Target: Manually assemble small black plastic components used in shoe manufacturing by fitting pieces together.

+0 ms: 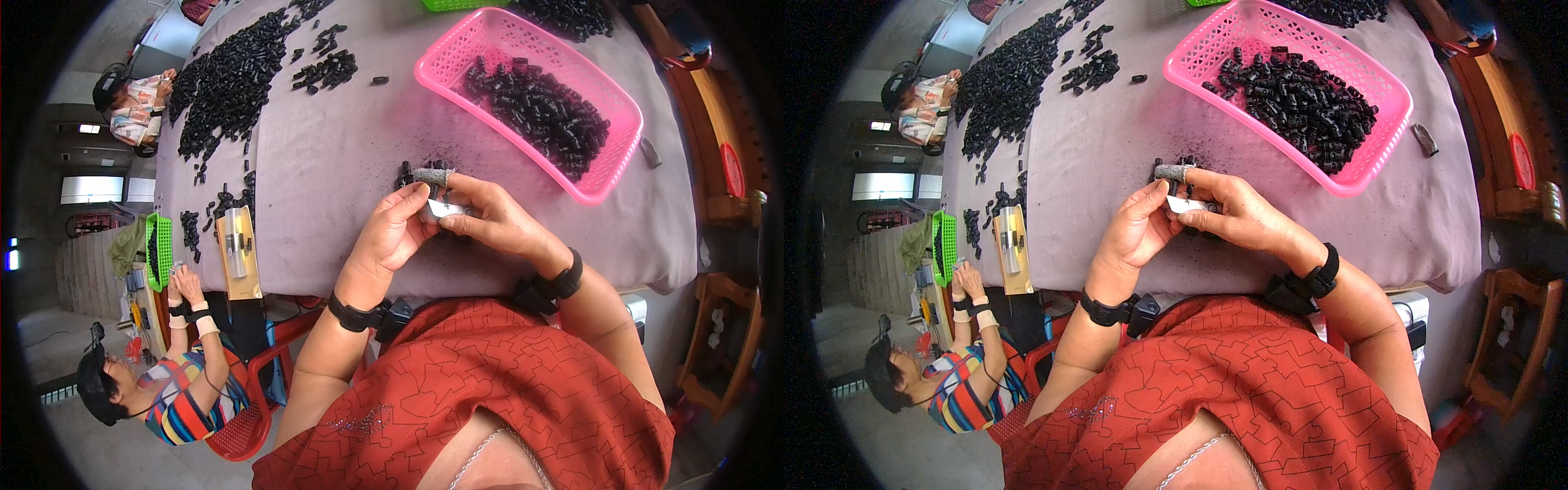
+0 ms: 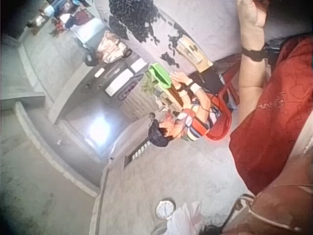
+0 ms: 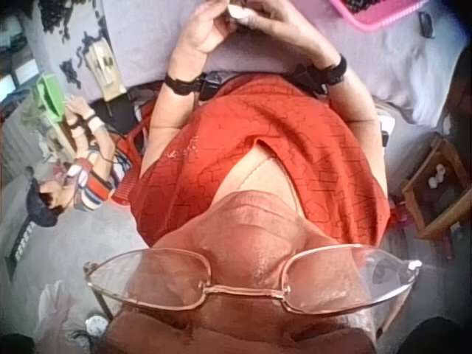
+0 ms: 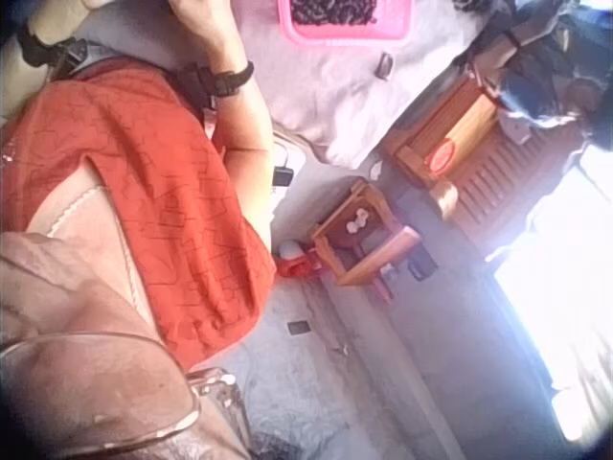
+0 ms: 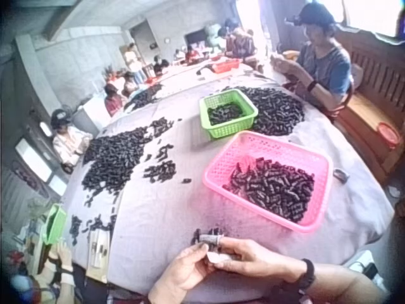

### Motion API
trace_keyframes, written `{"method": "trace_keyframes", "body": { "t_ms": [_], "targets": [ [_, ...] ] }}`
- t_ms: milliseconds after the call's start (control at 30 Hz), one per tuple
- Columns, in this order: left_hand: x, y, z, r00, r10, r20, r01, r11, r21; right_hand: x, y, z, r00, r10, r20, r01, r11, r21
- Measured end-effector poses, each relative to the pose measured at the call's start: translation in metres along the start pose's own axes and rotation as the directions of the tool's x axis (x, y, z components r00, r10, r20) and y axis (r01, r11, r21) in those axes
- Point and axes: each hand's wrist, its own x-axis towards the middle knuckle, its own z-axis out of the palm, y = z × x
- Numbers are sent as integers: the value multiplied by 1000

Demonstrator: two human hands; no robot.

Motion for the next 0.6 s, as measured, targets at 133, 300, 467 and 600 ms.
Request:
{"method": "trace_keyframes", "body": {
  "t_ms": [133, 300, 467, 600],
  "targets": [
    [-1, 1, 4, 1000, -31, 3, 31, 999, -14, 0, 1, -2, 1000, 6, 8, -6, 999, -35],
    [-2, 0, 5, 999, -33, 21, 33, 999, -25, -1, 2, 1, 1000, -13, -9, 13, 1000, 6],
    [0, -1, 1, 999, -25, 20, 26, 999, -28, -1, 5, -2, 1000, 18, 9, -17, 999, -46],
    [-4, -6, -1, 999, -33, 14, 34, 999, -38, -4, 1, 2, 1000, 10, 6, -10, 999, -33]
  ]
}}
